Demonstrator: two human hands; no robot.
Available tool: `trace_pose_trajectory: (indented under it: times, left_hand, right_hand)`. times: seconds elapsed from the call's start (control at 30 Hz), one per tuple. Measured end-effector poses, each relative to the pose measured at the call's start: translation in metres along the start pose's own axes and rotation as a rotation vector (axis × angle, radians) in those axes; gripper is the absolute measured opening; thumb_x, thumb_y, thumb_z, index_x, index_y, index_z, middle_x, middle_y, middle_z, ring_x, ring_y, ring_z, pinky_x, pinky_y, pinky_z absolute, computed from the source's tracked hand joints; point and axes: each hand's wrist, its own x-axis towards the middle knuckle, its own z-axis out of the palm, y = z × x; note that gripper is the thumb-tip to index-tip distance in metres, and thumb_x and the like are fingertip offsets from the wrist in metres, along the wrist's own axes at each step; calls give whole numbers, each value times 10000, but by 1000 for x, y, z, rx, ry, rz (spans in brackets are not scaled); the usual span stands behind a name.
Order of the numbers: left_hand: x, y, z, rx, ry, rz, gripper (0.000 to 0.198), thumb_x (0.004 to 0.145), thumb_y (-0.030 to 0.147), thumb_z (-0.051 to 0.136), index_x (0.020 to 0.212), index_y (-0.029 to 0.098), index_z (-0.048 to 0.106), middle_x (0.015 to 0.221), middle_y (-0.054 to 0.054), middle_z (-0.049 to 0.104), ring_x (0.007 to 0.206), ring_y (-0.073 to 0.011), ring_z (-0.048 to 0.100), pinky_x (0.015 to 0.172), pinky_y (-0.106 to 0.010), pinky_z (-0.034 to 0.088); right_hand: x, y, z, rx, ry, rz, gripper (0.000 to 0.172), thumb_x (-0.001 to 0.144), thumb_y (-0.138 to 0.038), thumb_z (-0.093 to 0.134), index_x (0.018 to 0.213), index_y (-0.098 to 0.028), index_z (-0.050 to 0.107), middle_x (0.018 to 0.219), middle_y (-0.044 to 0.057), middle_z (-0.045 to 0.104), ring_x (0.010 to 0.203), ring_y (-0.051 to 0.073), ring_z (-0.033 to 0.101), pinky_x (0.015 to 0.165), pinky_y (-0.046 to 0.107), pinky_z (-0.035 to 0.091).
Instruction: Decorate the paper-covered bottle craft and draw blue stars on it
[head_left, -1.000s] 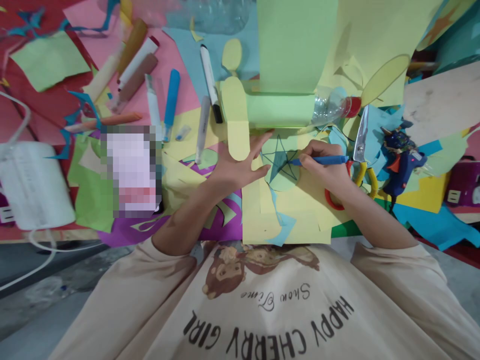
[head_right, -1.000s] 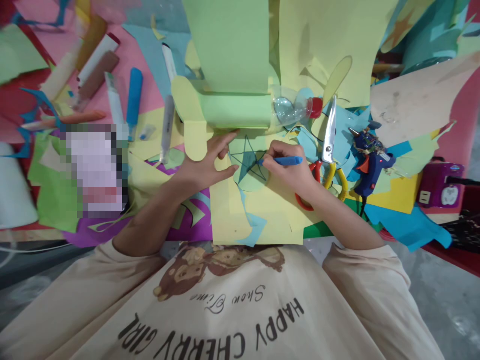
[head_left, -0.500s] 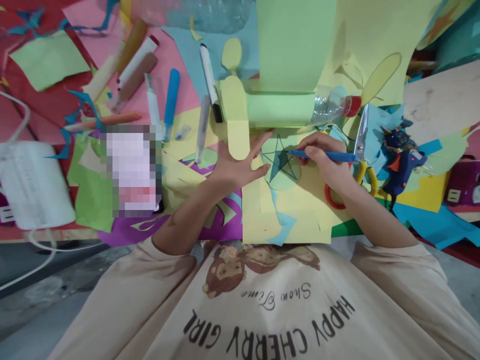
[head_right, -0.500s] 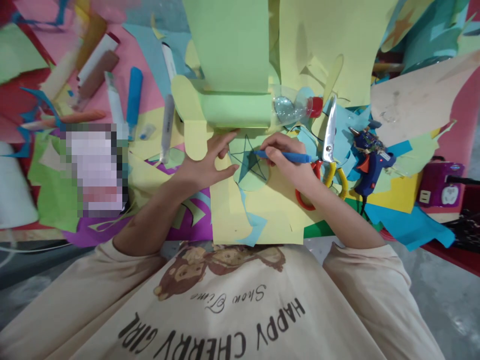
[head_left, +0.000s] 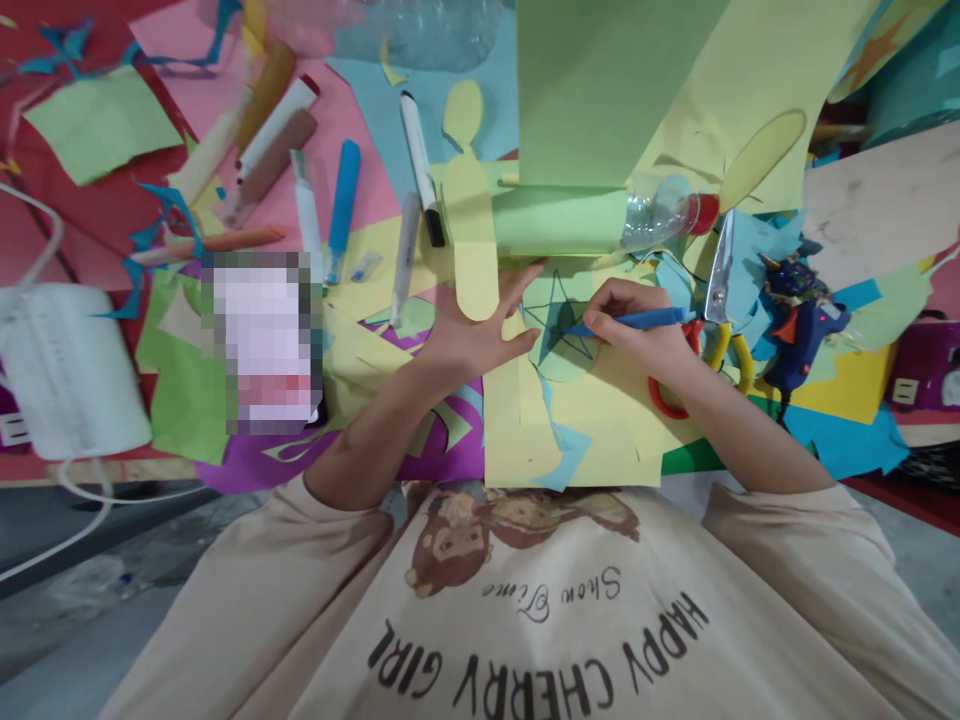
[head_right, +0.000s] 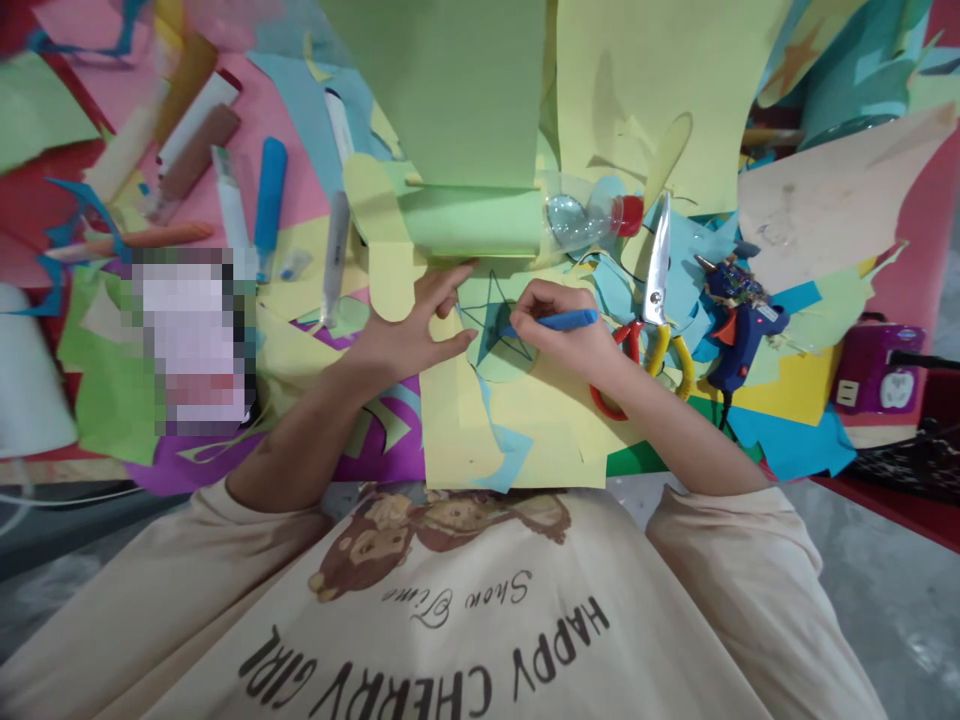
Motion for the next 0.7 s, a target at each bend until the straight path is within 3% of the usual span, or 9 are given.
trace_pose_trajectory:
  times: [0.1, 0.3, 0.7]
  left_hand:
    - [-1, -1, 1, -5, 3, -4, 741, 931, 411, 546, 1620, 302, 298, 1158, -40, 567, 980, -201, 548, 1011, -386, 400]
    - [0, -4, 3, -28, 38, 28, 742, 926, 427, 563, 1615, 311, 312, 1163, -39, 577, 991, -199, 552, 1014, -376, 405]
    - [0, 2, 0, 15, 10, -9, 733, 931, 375, 558, 1614, 296, 306, 1105, -33, 543, 997, -205, 535, 1022, -387, 412]
  right_hand:
    - [1, -3, -2, 1, -43, 3, 132, 789, -297, 670, 703, -201, 642, 620, -13, 620, 567, 120, 526, 551, 272, 422]
    - [6, -8, -11, -20, -163, -1, 197, 824, -396, 732, 814, -203, 764, 772, 36, 723, 687, 150, 597, 633, 288, 474]
    - [9, -4, -4, -127, -104, 8, 122, 719, -236, 583, 610, -194, 617, 575, -7, 598, 584, 123, 483, 543, 268, 353]
